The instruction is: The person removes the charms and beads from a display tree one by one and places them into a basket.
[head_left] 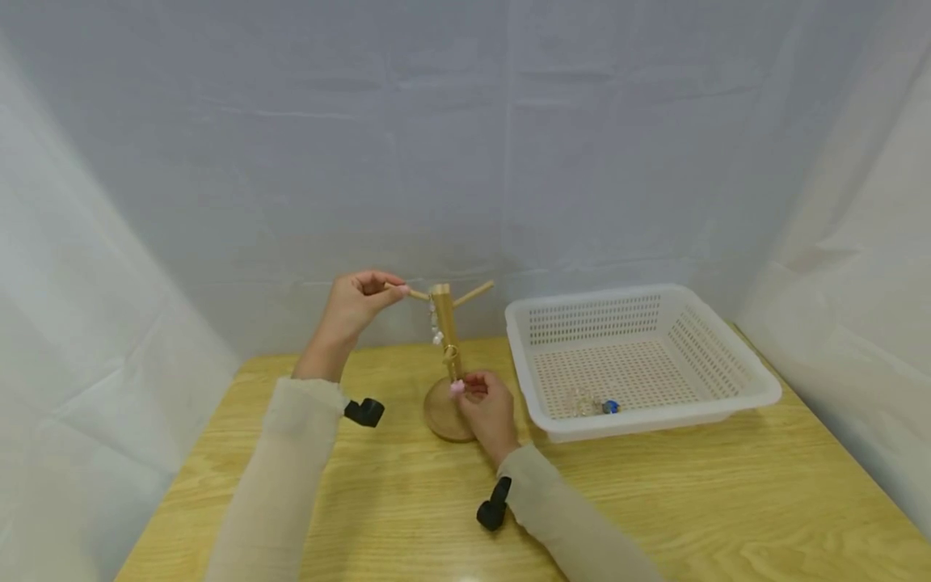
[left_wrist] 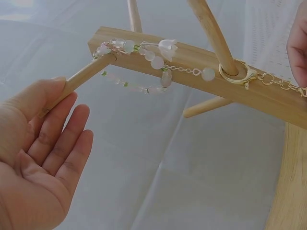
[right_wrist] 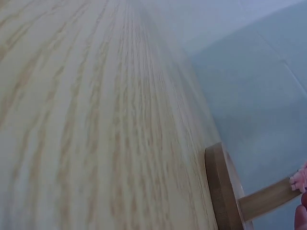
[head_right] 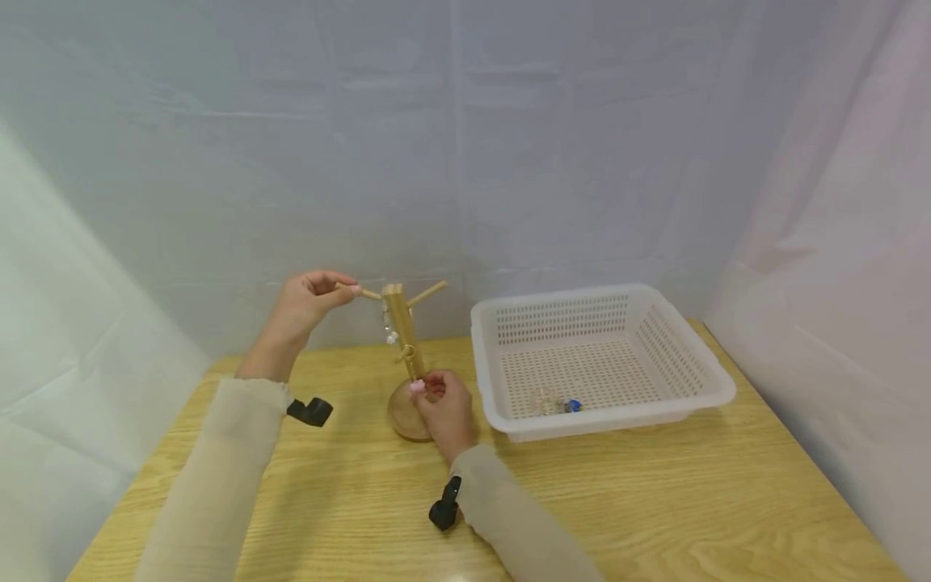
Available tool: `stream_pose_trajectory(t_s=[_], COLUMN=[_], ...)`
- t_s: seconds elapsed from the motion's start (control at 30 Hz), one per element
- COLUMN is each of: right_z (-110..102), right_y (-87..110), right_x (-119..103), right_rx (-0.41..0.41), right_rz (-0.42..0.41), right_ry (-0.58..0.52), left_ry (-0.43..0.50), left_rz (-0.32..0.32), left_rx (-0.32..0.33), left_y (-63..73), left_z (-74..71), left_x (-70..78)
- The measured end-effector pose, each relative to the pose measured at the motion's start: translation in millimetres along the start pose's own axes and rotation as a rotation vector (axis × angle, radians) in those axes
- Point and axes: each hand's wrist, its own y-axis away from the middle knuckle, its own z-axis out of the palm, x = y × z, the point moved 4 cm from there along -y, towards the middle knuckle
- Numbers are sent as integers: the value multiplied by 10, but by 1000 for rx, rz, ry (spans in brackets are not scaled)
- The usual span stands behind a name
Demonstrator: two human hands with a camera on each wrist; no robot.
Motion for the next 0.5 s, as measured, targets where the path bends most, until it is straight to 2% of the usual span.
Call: stream_pose_trajectory(t_s=[0.1,0.5], right_z=[10,-22], right_y=[-2,0], right_x=[-28,-71], right_rx=[12,6], right_rz=[-18,2], right_ry=[8,-1], left_ry=[-7,0], left_rz=[0,-3], left_rx=[1,-3], left_y=[7,4], left_z=[-3,-5], left_x=[5,-4])
